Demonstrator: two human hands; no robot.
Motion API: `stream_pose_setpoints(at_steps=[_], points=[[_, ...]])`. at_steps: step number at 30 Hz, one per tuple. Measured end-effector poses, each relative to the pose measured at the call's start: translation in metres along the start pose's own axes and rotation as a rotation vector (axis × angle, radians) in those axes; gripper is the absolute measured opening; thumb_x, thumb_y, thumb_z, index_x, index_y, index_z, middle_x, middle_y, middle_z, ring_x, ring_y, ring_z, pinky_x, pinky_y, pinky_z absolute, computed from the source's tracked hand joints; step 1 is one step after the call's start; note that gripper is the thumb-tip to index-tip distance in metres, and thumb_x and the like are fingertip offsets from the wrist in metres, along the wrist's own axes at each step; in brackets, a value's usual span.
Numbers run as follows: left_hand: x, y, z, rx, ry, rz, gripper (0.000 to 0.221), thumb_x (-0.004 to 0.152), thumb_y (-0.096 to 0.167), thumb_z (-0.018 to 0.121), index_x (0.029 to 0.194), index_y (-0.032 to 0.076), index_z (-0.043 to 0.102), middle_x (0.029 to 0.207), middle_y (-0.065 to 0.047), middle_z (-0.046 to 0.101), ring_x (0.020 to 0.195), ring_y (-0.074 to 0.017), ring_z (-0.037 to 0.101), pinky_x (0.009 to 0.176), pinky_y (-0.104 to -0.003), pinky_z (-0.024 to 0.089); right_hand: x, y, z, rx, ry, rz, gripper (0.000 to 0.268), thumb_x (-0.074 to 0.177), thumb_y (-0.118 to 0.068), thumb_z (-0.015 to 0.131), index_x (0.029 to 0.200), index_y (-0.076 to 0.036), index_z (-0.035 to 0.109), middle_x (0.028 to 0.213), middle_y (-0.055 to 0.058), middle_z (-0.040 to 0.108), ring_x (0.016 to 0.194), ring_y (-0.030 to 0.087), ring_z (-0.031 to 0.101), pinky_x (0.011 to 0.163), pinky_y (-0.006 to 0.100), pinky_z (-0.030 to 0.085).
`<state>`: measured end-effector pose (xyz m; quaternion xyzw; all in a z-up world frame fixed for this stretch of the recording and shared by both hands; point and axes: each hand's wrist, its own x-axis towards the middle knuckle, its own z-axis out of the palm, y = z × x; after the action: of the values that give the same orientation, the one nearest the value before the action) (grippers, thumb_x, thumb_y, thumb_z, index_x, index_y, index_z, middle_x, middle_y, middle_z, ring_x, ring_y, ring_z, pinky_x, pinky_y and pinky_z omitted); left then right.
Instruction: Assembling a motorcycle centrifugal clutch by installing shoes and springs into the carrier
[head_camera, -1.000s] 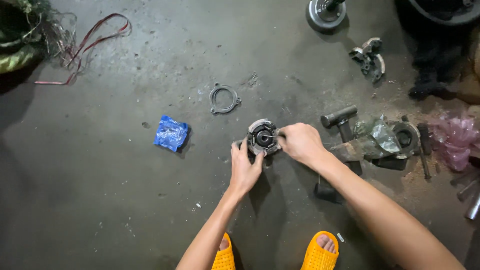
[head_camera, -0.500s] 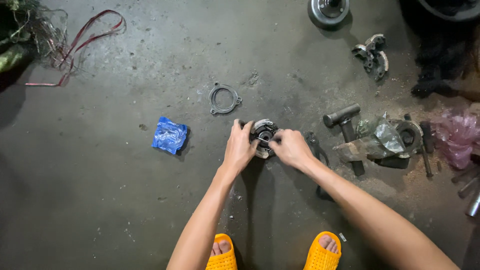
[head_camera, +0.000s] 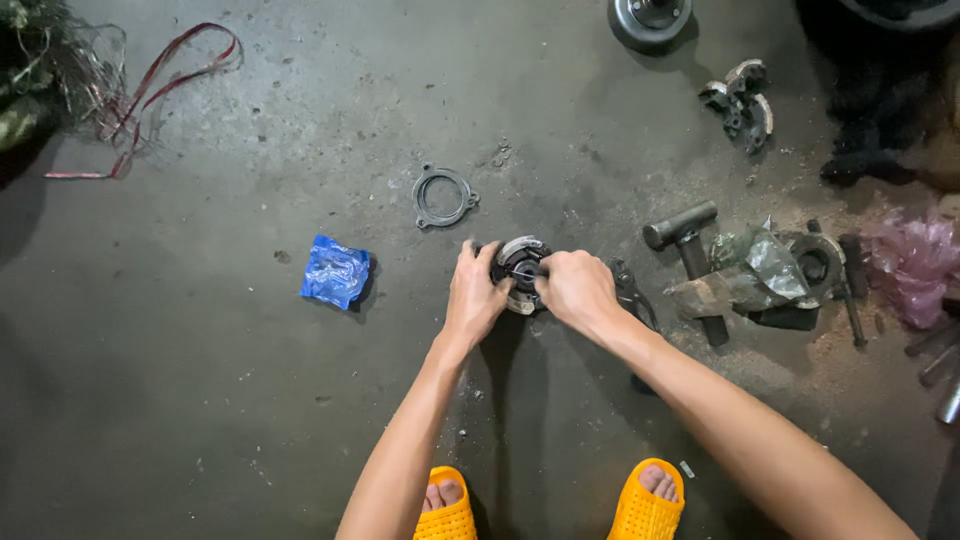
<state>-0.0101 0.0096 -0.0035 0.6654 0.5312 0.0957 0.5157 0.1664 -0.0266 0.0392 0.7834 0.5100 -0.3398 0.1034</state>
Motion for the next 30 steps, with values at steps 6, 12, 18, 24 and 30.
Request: stream_pose_setpoints(at_steps=[6, 12, 18, 24, 30], points=[[-0.004, -0.004, 0.005, -0.025, 0.039, 0.020, 0.059, 0.079, 0.013, 0.078, 0.134, 0.006, 0.060, 0.118, -0.021, 0.052, 0.118, -0.0460, 0.058, 0.100, -0.055, 0.053, -0.007, 0.000, -0.001, 0.120, -0.008, -0.027, 0.024, 0.084, -0.029, 0.068, 0.097, -0.016, 0.082, 0.095, 0.018, 0.079, 0.100, 0.044, 0.073, 0.086, 0.056, 0.059], [-0.006, -0.006, 0.011, -0.034, 0.060, 0.027, 0.060, 0.080, 0.014, 0.079, 0.136, 0.005, 0.059, 0.118, -0.020, 0.052, 0.118, -0.0462, 0.058, 0.100, -0.054, 0.052, -0.029, 0.004, 0.010, 0.433, 0.003, 0.068, 0.027, 0.081, -0.032, 0.069, 0.098, -0.016, 0.082, 0.097, 0.015, 0.080, 0.108, 0.042, 0.070, 0.090, 0.054, 0.057], [-0.006, -0.010, 0.011, -0.034, 0.051, 0.018, 0.060, 0.082, 0.016, 0.078, 0.137, 0.005, 0.059, 0.118, -0.019, 0.051, 0.118, -0.0453, 0.058, 0.100, -0.054, 0.052, -0.030, -0.002, 0.009, 0.328, 0.009, 0.116, 0.023, 0.083, -0.032, 0.068, 0.098, -0.021, 0.082, 0.097, 0.011, 0.080, 0.104, 0.036, 0.073, 0.088, 0.053, 0.059], [-0.007, -0.014, 0.012, -0.049, 0.050, 0.018, 0.061, 0.082, 0.015, 0.078, 0.139, 0.005, 0.056, 0.120, -0.022, 0.051, 0.120, -0.0478, 0.057, 0.100, -0.055, 0.053, -0.023, -0.001, 0.024, 0.358, 0.053, 0.056, 0.021, 0.083, -0.027, 0.070, 0.096, -0.017, 0.083, 0.090, 0.013, 0.080, 0.098, 0.038, 0.074, 0.081, 0.050, 0.060], [-0.006, -0.009, 0.014, 0.003, 0.057, 0.021, 0.060, 0.081, 0.014, 0.079, 0.137, 0.005, 0.057, 0.122, -0.020, 0.051, 0.119, -0.0440, 0.058, 0.099, -0.053, 0.054, -0.037, -0.001, 0.022, 0.559, 0.075, 0.086, 0.025, 0.088, -0.022, 0.068, 0.102, -0.010, 0.084, 0.088, 0.017, 0.079, 0.094, 0.040, 0.075, 0.079, 0.046, 0.061]])
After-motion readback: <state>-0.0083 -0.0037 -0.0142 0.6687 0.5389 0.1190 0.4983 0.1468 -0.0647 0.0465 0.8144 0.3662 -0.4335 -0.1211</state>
